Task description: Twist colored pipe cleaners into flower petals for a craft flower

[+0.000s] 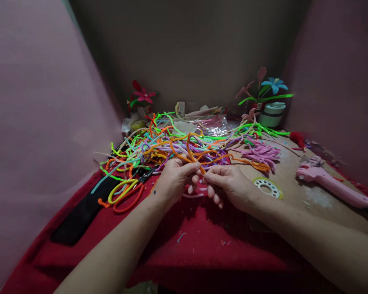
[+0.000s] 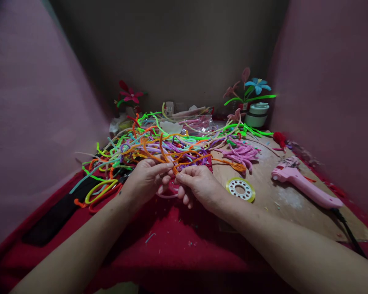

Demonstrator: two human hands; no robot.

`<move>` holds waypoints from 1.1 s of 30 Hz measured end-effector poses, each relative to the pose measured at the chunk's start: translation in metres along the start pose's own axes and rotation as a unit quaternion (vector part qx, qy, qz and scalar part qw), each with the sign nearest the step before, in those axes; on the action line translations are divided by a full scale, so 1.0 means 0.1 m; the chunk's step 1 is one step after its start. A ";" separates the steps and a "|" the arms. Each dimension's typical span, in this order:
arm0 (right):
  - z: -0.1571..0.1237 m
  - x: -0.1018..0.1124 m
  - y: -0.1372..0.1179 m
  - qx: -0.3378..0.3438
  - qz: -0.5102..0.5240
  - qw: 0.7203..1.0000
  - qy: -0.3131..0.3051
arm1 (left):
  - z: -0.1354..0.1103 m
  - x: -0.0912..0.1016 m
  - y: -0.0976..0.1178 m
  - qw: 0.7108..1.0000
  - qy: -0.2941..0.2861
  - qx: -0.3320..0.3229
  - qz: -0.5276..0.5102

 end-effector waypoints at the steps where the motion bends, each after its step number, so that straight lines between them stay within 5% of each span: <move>1: 0.00 -0.01 0.00 -0.005 0.006 1.000 0.000 | 0.00 0.01 0.01 1.000 0.006 -0.003 -0.001; 26: 0.01 0.01 -0.01 0.045 0.026 0.998 -0.022 | 0.00 -0.02 -0.03 0.995 -0.055 -0.003 0.081; 33: 0.05 0.07 0.00 0.050 0.030 0.998 0.012 | -0.05 -0.03 0.03 0.981 0.027 -0.046 0.188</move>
Point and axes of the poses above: each hand's wrist, its own z-axis towards the middle knuckle, its own x-axis out of the back of the hand, y = z × x, the point moved 4 cm from there along z, towards the middle knuckle, and after that the axes turned 8 degrees about z, right-handed, at the moved point
